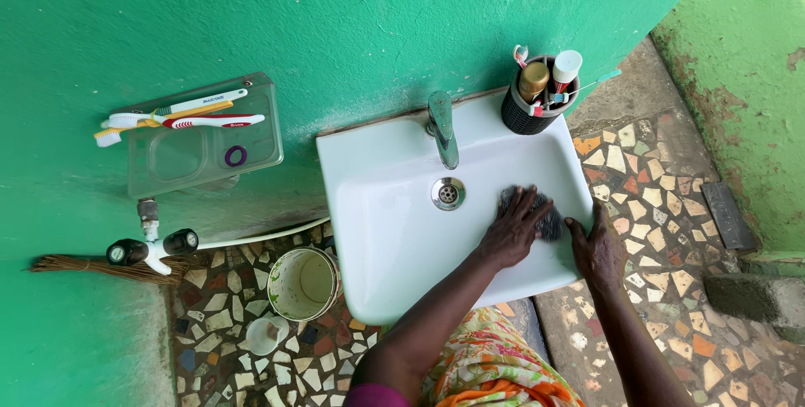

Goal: The person scrubs a white ceramic sink with a steel wool pad, repeatedly rinsing the pad and the sink basin under running water. The person wipes the sink's interior surfaces and the drain area, then rinses the pad and turns off the tap.

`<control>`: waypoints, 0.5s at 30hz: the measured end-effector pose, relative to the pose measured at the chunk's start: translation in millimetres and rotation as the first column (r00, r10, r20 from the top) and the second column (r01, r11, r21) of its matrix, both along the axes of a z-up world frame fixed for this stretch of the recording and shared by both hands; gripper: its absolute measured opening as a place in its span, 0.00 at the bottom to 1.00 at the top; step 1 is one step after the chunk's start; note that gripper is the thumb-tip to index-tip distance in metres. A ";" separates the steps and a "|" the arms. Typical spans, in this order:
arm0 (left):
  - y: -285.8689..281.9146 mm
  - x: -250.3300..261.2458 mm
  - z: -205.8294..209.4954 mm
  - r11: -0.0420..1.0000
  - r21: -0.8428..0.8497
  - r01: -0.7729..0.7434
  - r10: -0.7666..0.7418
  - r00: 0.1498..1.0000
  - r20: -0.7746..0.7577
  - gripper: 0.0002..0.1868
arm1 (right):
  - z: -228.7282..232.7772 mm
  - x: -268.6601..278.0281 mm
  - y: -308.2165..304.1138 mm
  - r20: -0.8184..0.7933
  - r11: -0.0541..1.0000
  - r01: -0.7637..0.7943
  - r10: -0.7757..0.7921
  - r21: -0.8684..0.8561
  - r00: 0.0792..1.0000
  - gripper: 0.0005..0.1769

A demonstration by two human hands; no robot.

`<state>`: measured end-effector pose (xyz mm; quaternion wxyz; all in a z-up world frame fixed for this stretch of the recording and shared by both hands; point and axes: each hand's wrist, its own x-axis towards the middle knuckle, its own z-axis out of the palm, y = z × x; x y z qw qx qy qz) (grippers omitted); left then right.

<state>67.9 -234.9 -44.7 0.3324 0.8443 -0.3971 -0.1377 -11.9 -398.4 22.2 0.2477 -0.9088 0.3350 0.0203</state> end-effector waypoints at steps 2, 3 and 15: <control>30.6 -26.8 1.4 0.986 0.086 0.140 -0.134 0.988 -0.075 0.35 | 0.7 -1.4 1.3 -0.008 1.000 0.011 -0.011 0.023 1.000 0.35; 46.4 -36.4 1.4 0.970 0.135 0.203 -0.186 0.974 -0.129 0.34 | 1.6 -3.0 1.5 0.000 0.999 0.016 -0.016 0.036 1.000 0.35; 35.0 20.0 -25.3 0.986 0.138 -0.093 0.078 0.991 0.105 0.36 | 4.4 -3.8 3.6 0.007 1.000 -0.015 0.016 -0.013 1.000 0.39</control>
